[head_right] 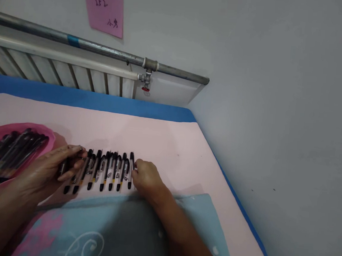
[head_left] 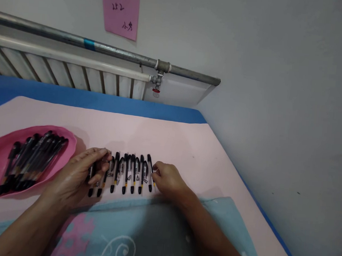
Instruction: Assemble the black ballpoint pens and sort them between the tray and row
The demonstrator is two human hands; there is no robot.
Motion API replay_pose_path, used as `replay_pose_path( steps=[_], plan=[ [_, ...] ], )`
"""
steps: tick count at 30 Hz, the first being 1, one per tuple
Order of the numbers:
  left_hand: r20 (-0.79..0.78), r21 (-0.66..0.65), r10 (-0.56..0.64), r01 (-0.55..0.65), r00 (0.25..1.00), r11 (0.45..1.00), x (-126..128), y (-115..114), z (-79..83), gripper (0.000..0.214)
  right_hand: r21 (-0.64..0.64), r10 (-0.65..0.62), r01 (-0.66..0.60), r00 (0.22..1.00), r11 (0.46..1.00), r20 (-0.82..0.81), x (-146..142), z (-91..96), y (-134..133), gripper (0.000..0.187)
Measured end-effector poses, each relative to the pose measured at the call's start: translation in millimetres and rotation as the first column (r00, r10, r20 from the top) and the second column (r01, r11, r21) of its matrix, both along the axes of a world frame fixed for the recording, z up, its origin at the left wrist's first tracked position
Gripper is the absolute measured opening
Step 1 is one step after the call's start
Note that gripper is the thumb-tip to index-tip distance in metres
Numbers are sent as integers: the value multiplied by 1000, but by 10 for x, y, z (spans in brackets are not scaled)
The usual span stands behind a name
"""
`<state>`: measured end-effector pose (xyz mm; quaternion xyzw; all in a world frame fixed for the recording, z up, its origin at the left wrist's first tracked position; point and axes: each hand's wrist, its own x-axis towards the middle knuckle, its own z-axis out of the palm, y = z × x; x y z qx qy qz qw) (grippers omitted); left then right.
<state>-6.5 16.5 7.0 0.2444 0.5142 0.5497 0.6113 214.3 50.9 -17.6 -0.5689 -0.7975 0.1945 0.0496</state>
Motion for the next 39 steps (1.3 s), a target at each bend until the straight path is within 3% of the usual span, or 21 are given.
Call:
replay_pose_path(
  steps=[6,9,12,15,24,26,30,32,36,39],
  plan=[
    [36,-36,-95,96,995,995,47,-29,-29,16,21,-3,4,999,1000,-39,0,62,17,21],
    [99,-62,-152,159,983,985,100,-55,-41,16,41,-16,24,984,999,-175,-37,169,-31,20],
    [151,-103,-260,277,954,955,184,-98,-38,15,19,38,-32,889,999,-457,-132,260,-146,17],
    [187,-128,-330,356,925,926,273,-149,-39,16,46,101,-91,797,995,-596,-233,284,-261,20],
    [228,-120,-382,415,896,902,330,-194,-80,17,195,272,-193,772,962,-575,-258,259,-316,19],
    [256,-121,-359,398,898,909,337,-192,-59,19,153,191,-122,777,981,-600,-266,268,-312,16],
    [351,-179,-237,313,906,933,346,-171,8,24,-125,-130,62,735,990,-666,-247,257,-241,18],
    [381,-207,-191,285,904,936,333,-158,33,24,-128,-156,97,765,987,-625,-192,247,-176,19],
    [366,-228,-152,247,918,942,288,-140,36,25,2,-52,55,951,998,-306,-11,268,-66,16],
    [349,-218,-144,230,926,948,268,-131,21,26,-68,-10,4,997,998,-81,104,283,-43,16]
  ],
)
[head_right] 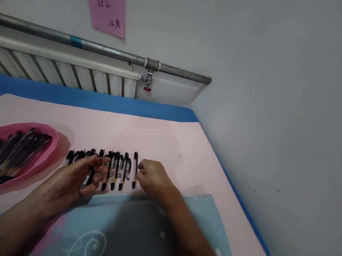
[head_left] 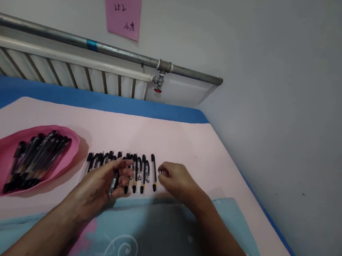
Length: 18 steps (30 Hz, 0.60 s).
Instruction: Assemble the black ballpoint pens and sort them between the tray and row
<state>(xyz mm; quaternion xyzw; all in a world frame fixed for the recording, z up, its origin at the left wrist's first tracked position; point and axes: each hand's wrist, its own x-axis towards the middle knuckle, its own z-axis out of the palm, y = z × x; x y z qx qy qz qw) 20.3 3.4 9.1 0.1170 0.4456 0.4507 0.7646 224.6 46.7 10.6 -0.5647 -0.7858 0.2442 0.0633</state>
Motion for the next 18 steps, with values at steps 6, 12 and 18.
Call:
replay_pose_path(
  steps=[6,12,18],
  plan=[
    [-66,-8,18,-18,998,1000,22,11,12,26,-92,86,-73,985,993,150,82,-117,-14,17],
    [-109,-11,11,-12,994,1000,16,10,12,27,-101,111,-99,986,990,124,87,-153,-7,21],
    [-89,-13,17,-18,996,1000,1,19,-3,26,-118,97,-86,991,989,89,81,-115,16,31]
  ],
)
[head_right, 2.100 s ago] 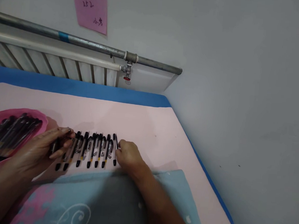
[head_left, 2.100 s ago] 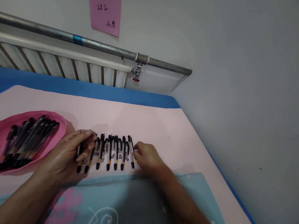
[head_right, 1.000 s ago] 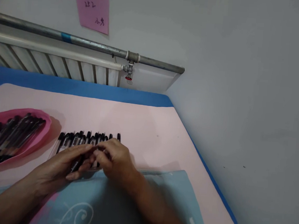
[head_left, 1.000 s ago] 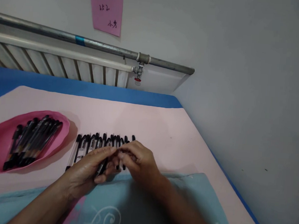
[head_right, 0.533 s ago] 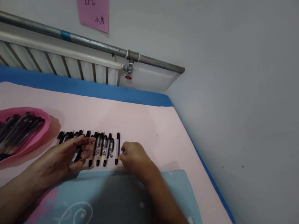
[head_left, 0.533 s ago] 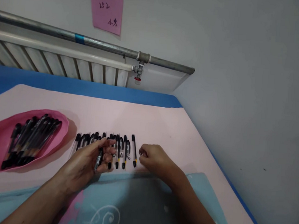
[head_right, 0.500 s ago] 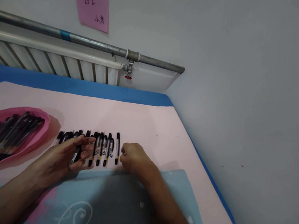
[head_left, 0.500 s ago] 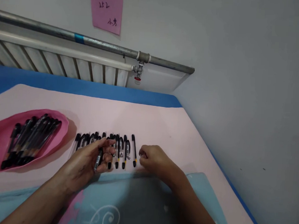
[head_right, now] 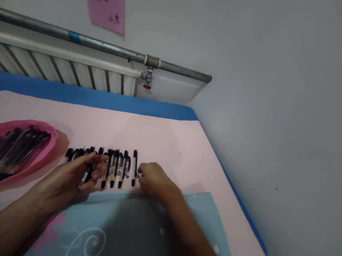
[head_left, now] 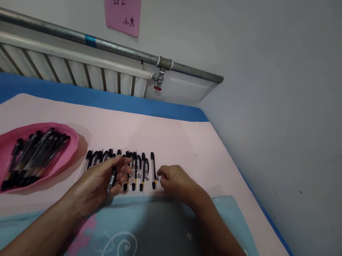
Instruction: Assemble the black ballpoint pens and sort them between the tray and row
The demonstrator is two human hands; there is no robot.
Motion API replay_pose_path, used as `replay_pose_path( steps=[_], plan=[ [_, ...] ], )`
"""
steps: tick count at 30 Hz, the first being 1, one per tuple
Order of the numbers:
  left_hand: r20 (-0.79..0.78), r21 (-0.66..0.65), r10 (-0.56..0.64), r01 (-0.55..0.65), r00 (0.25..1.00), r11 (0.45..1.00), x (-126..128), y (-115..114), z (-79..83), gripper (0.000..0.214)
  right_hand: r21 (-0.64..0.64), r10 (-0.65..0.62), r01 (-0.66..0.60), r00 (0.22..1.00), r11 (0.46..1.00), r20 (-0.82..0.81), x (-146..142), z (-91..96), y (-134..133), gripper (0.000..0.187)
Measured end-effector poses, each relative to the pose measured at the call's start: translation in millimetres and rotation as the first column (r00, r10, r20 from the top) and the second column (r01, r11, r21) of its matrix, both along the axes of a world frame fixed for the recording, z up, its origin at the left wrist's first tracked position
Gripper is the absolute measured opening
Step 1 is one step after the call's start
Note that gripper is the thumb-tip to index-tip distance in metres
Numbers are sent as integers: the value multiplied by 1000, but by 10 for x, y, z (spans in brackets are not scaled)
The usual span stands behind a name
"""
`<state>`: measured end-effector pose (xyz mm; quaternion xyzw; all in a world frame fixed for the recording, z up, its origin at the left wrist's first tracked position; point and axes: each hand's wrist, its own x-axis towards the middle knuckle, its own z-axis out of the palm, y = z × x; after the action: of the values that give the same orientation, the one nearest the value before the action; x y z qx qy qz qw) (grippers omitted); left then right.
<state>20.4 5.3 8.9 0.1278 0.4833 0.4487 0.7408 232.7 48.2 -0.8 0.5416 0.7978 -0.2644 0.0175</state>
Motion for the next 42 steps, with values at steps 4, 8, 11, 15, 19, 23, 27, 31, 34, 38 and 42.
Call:
replay_pose_path(
  steps=[4,8,11,15,19,23,27,31,34,38,42],
  plan=[
    [23,-7,5,-5,1000,1000,0,-10,0,25,-8,-36,36,998,999,-50,-23,91,-1,23],
    [77,-8,70,-70,995,998,51,-7,15,25,-47,-134,126,918,991,-372,-196,181,-128,16],
    [92,5,184,-185,979,983,133,-11,45,26,-88,-118,82,811,993,-572,-404,187,-290,11],
    [99,47,248,-253,964,966,264,-86,88,29,-41,-66,51,743,998,-666,-623,146,-443,7],
    [71,89,226,-232,972,969,371,-209,75,31,-160,-164,71,694,985,-701,-721,93,-474,9],
    [20,261,211,-209,977,943,359,-209,-2,37,-375,-345,86,617,923,-707,-602,39,-326,6],
    [-24,355,291,-264,956,897,207,-64,-67,37,-256,-427,342,736,904,-525,-251,-9,-11,26],
    [-54,316,305,-273,951,909,84,32,-68,36,-13,-347,360,888,933,-302,-43,-74,180,15],
    [-68,297,279,-247,958,922,71,31,-39,36,4,-308,322,911,947,-274,-55,-125,187,15],
    [-75,274,258,-229,963,934,87,11,-7,35,34,-276,293,927,955,-253,-89,-152,160,21],
    [-92,290,244,-209,965,934,50,21,-13,35,51,-253,273,935,961,-251,-75,-141,153,19]
  ],
)
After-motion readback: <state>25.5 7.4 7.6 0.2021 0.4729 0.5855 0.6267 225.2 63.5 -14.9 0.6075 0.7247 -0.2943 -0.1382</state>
